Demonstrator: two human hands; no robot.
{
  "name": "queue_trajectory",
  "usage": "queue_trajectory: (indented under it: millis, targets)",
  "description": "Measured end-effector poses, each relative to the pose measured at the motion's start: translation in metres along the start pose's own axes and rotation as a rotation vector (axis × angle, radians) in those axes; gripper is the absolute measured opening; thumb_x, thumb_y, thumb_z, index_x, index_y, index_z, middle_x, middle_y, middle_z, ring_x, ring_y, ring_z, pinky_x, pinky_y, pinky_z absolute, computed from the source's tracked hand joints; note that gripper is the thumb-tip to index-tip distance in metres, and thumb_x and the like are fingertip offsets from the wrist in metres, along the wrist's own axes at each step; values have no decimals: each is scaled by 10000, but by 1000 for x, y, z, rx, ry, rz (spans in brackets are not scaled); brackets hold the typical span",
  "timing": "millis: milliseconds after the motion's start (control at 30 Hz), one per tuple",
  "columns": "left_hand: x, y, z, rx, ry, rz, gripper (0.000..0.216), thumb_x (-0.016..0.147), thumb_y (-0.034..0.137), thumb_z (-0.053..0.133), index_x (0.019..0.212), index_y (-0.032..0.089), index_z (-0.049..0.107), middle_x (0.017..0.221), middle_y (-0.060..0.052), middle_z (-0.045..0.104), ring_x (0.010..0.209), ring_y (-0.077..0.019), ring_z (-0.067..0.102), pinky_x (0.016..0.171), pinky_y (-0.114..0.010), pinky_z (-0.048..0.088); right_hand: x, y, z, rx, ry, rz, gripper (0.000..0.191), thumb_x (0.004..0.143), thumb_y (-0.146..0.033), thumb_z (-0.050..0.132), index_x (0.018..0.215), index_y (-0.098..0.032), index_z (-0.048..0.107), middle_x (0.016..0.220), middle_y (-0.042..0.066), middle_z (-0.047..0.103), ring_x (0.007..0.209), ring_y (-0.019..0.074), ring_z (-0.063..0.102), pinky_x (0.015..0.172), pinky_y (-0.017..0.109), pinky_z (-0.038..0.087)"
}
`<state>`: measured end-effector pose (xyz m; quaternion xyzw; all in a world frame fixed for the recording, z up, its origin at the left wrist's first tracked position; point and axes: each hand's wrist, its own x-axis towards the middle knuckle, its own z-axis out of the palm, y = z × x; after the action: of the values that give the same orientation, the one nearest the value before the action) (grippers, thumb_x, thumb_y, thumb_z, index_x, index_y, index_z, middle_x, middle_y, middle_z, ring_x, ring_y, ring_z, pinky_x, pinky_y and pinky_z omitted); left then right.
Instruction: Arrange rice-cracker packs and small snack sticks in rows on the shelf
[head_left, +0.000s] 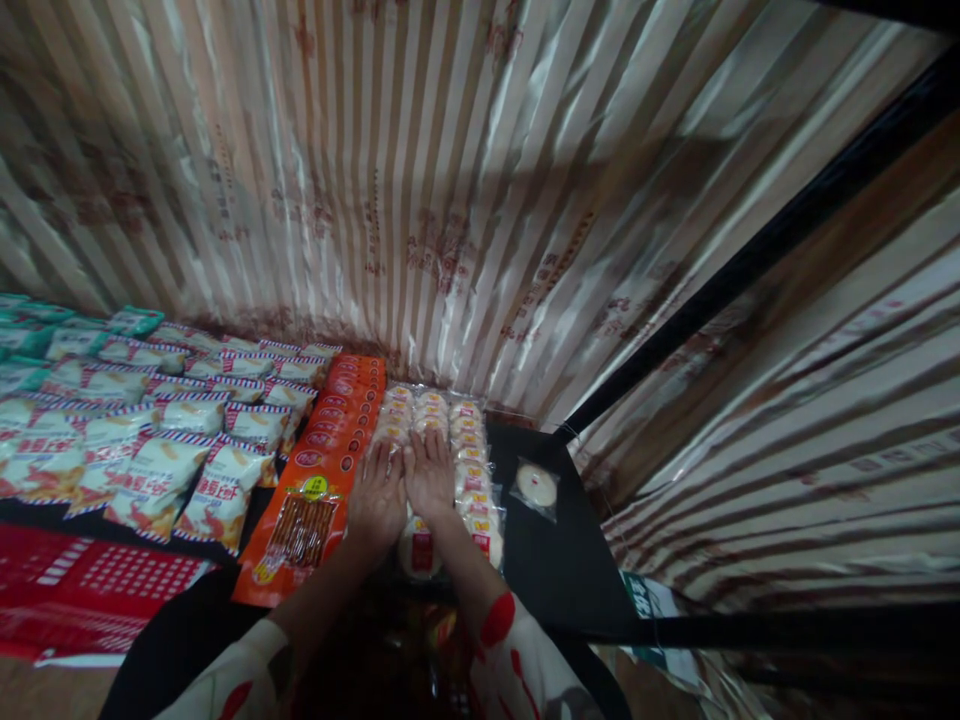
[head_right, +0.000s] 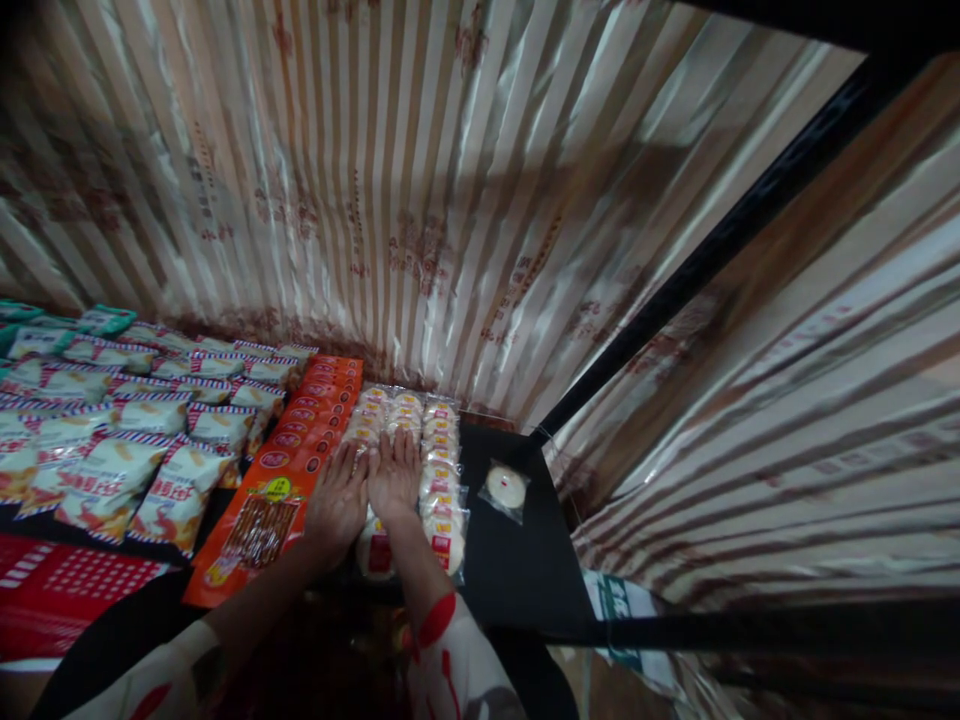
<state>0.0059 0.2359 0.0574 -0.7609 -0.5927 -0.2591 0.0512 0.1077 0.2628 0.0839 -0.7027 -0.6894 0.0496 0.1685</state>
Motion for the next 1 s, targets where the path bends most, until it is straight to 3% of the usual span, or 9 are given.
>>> queue_trajectory:
  millis: [167,333,567,767,867,1000]
  targets:
    - [5,5,-8,6,36,33,455,867,211,409,1297,110,516,1392,-149,464,1333,-293,372,1090,-500,310,21,2,-5,27,39,-2,508,967,-375,252,1383,-143,429,1501,114,302,1417,241,181,1141,432,155]
    - [9,4,-3,-7,23,45,459,870,241,429,1304,115,510,1379,-147,480,1319,-299,392,1089,-505,314,43,4,-5,47,-42,33,518,966,-393,233,1378,-156,439,1488,124,322,1415,268,184,1129,474,163]
    - [7,-1,5,-2,29,60,485,860,248,433,1321,106,486,1389,-153,468,1321,-299,389,1082,-502,328,43,3,7,20,-29,-17,517,963,-376,259,1376,-121,439,1487,128,320,1415,252,185,1139,421,170]
    - [10,1,-4,13,19,55,466,867,244,421,1302,102,507,1376,-156,481,1314,-300,401,1076,-501,336,45,3,-4,36,-35,-47,522,971,-368,226,1366,-110,449,1481,134,332,1415,245,188,1143,431,172]
    - [9,10,-17,-4,23,79,457,883,261,411,1297,94,509,1386,-157,470,1330,-303,375,1090,-512,312,40,16,-18,70,52,-66,530,976,-355,190,1374,-102,432,1482,111,344,1418,208,182,1154,399,175]
    - [-11,39,-33,-100,45,192,453,890,248,392,1311,111,487,1423,-133,433,1378,-259,296,1127,-489,263,17,55,-33,111,170,-69,527,971,-372,189,1390,-140,410,1475,72,368,1419,188,180,1151,423,203]
